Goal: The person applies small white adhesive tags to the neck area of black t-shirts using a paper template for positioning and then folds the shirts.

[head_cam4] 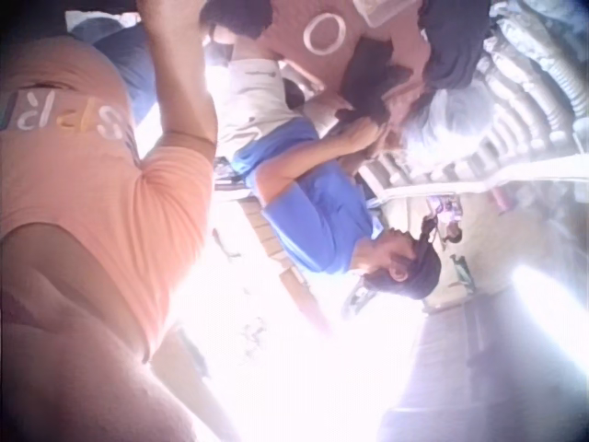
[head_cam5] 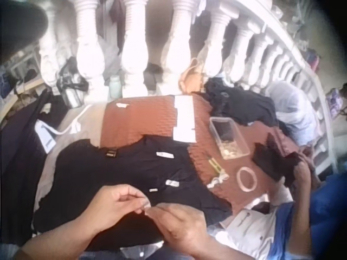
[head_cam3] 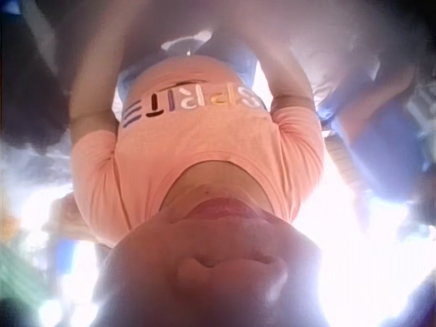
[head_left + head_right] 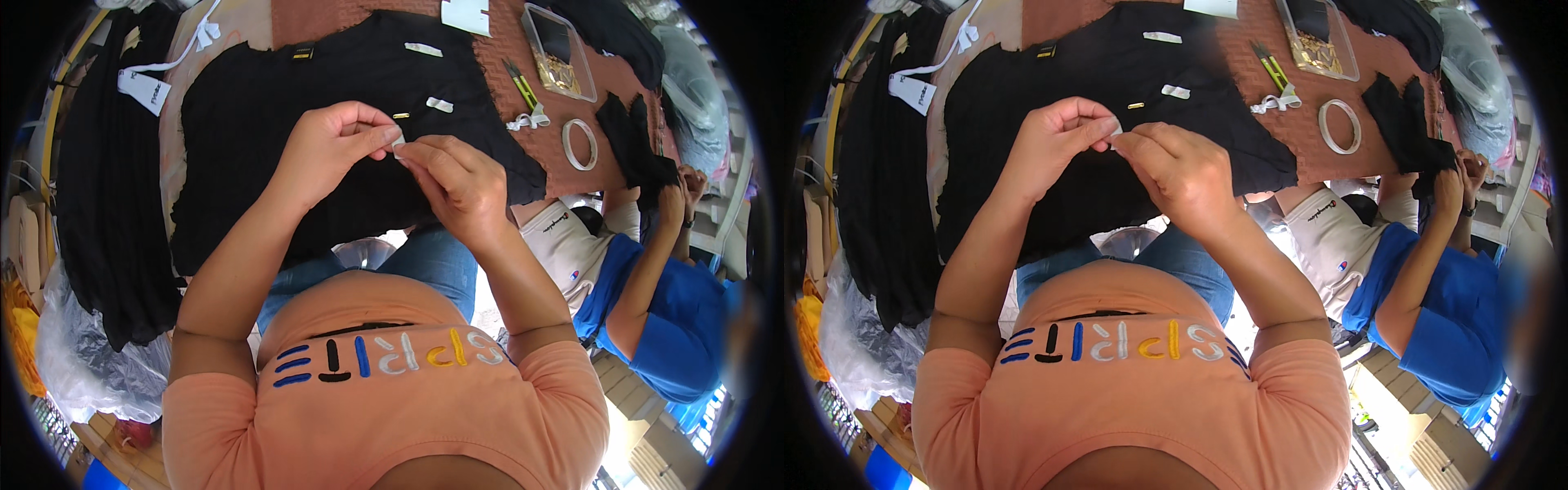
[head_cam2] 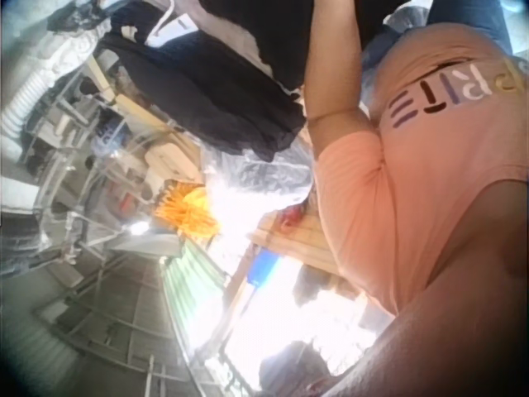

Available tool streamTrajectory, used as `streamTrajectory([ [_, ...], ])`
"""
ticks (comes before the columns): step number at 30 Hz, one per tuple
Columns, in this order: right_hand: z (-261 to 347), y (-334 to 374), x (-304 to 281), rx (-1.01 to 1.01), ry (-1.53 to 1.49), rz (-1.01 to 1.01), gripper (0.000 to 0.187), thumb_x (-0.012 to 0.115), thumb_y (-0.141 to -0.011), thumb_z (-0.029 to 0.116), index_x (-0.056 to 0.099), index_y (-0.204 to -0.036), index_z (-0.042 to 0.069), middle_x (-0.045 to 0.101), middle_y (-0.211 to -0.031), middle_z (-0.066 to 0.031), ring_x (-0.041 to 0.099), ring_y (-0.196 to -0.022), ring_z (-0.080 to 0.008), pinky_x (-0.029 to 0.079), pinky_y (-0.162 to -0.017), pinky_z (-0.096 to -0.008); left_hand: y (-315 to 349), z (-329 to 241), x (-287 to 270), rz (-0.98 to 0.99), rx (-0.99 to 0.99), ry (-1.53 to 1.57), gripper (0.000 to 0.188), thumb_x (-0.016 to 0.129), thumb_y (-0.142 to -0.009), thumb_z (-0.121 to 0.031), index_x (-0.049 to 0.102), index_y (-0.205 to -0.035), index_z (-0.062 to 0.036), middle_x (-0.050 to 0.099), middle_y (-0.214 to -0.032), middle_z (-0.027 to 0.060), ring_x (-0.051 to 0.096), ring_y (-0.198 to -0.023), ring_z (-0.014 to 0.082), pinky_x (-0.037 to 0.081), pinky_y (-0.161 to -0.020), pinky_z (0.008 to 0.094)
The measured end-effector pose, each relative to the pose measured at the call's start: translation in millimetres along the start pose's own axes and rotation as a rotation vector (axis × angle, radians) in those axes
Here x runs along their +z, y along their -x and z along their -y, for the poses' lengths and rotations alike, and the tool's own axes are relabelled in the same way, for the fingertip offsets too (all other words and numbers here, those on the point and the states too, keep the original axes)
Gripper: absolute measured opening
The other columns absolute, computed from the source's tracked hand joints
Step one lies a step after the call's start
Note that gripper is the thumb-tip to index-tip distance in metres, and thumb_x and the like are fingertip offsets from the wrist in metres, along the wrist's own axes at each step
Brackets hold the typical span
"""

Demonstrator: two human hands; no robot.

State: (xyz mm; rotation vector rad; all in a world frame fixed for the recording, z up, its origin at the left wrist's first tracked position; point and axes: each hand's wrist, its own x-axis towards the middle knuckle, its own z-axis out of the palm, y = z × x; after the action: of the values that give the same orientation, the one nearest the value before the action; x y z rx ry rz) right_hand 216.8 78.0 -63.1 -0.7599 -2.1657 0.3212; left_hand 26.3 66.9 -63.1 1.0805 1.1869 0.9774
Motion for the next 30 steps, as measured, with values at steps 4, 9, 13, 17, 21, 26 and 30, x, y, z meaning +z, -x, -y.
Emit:
streamTrajectory([
  [4,-8.6,0.7,5.8,-0.039,0.029,-0.014,0.02,0.073,-0.073,0.006,0.069,-0.092,0.008,0.065,-0.082,-0.0045,0.065,-0.067,-0.0212,0.052,-0.056,-0.0298,-7.1,-3.7,-1.6,0.007,-0.025,-0.107,0.019,0.067,-0.088,-0.013,0.067,-0.099,0.0016,0.067,-0.086,0.0041,0.06,-0.074,0.0071,0.048,-0.071,0.0192],
  [9,-13.9,2.2,12.6,0.069,0.059,0.018,0.016,0.073,-0.072,0.007,0.07,-0.087,0.011,0.063,-0.079,-0.0026,0.063,-0.063,-0.0203,0.05,-0.054,-0.0304,-17.7,6.4,-3.9,-0.114,0.157,-0.474,0.013,0.071,-0.083,-0.014,0.071,-0.092,-0.0044,0.066,-0.086,0.0022,0.06,-0.076,0.0085,0.048,-0.07,0.0225],
  [13,-25.8,-1.2,17.2,0.107,0.083,0.019,0.01,0.074,-0.073,0.009,0.07,-0.082,0.011,0.06,-0.075,-0.0018,0.061,-0.061,-0.0203,0.048,-0.052,-0.0301,-34.7,9.4,-3.9,-0.165,0.266,-0.64,0.013,0.072,-0.08,-0.017,0.072,-0.089,-0.0068,0.066,-0.09,0.0046,0.061,-0.079,0.0148,0.048,-0.072,0.0279],
  [17,-36.3,-0.9,21.3,0.127,0.121,0.03,0.007,0.074,-0.074,0.011,0.069,-0.079,0.011,0.059,-0.073,-0.0014,0.06,-0.06,-0.0205,0.047,-0.051,-0.031,-48.5,17.0,-2.0,-0.168,0.256,-0.699,0.015,0.071,-0.081,-0.019,0.072,-0.089,-0.0062,0.067,-0.092,0.006,0.063,-0.081,0.0183,0.049,-0.075,0.0297],
  [21,-44.2,3.2,26.7,0.134,0.112,0.027,0.007,0.074,-0.075,0.012,0.069,-0.079,0.012,0.059,-0.072,-0.0016,0.06,-0.059,-0.0211,0.047,-0.051,-0.0315,-53.4,25.0,-1.1,-0.185,0.278,-0.728,0.015,0.071,-0.081,-0.019,0.073,-0.09,-0.0066,0.067,-0.092,0.0057,0.064,-0.082,0.0192,0.05,-0.076,0.0295],
  [26,-46.8,6.5,30.5,0.166,0.09,0.036,0.006,0.073,-0.075,0.012,0.07,-0.081,0.012,0.057,-0.071,-0.0021,0.06,-0.06,-0.0219,0.047,-0.052,-0.0321,-56.5,32.7,-1.3,-0.194,0.265,-0.72,0.015,0.071,-0.081,-0.019,0.073,-0.09,-0.0071,0.067,-0.092,0.006,0.064,-0.081,0.0196,0.05,-0.075,0.0294],
  [30,-47.4,7.1,31.7,0.19,0.084,0.042,0.007,0.073,-0.076,0.012,0.07,-0.082,0.012,0.057,-0.071,-0.0021,0.06,-0.06,-0.0221,0.047,-0.052,-0.0325,-57.5,32.9,-0.9,-0.204,0.26,-0.737,0.016,0.072,-0.081,-0.019,0.073,-0.09,-0.007,0.068,-0.091,0.0065,0.065,-0.08,0.0199,0.05,-0.074,0.0296],
])
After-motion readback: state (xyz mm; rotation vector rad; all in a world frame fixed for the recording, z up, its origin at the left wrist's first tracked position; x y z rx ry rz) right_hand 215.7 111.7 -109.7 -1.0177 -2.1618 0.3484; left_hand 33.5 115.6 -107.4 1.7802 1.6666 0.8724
